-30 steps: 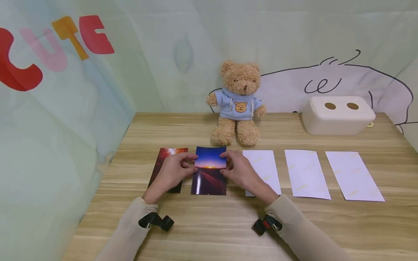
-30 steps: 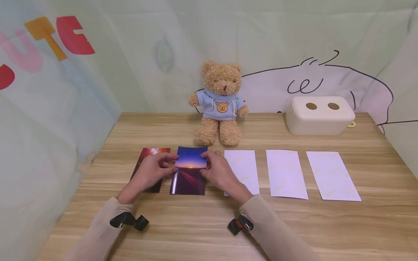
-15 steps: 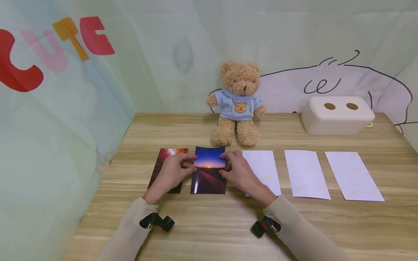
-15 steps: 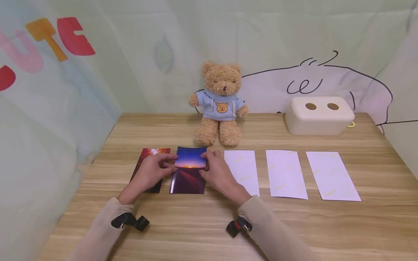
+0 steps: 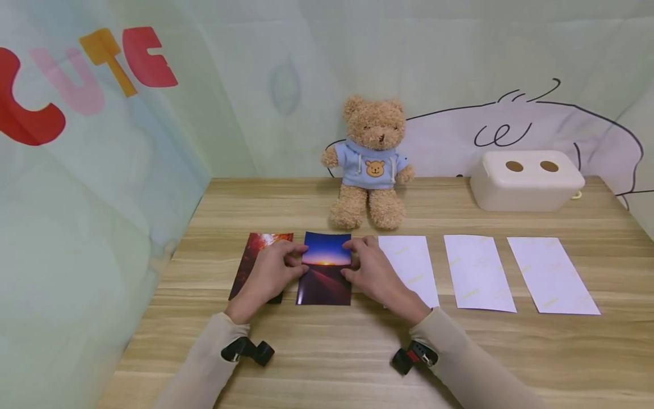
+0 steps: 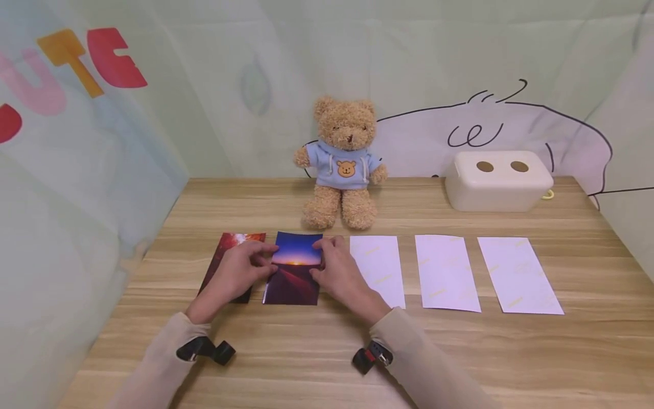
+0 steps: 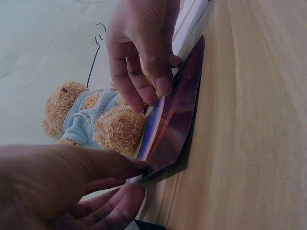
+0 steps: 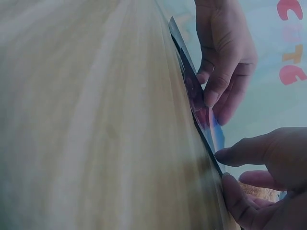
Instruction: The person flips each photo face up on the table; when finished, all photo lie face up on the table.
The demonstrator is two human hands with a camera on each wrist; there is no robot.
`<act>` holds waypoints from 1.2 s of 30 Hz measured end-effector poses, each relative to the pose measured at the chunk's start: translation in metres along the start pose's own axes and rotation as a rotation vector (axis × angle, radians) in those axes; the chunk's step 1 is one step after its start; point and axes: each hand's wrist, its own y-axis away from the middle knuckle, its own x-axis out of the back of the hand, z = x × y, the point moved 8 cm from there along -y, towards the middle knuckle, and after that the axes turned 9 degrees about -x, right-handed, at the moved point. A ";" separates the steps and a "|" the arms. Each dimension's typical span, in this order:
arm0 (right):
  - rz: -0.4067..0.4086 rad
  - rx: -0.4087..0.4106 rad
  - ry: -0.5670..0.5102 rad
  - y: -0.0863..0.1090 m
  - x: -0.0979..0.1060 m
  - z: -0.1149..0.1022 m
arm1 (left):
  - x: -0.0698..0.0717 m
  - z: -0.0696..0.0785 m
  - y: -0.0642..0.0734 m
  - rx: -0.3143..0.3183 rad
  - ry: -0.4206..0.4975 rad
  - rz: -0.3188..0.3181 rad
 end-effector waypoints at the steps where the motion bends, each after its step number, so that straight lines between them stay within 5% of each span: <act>1: 0.001 0.003 -0.001 0.000 0.000 0.000 | 0.001 0.000 0.000 -0.003 -0.009 0.003; 14: 0.000 0.011 -0.024 -0.001 0.005 -0.004 | 0.010 0.008 0.001 -0.057 -0.115 0.066; 18: 0.003 0.015 -0.048 0.000 0.012 -0.005 | 0.012 0.016 0.001 -0.063 -0.077 0.079; 27: 0.041 -0.005 -0.127 0.006 0.045 0.015 | -0.001 0.047 -0.006 -0.153 -0.004 0.021; 36: 0.033 -0.023 -0.168 0.011 0.074 0.038 | -0.025 0.070 -0.016 -0.161 0.118 -0.032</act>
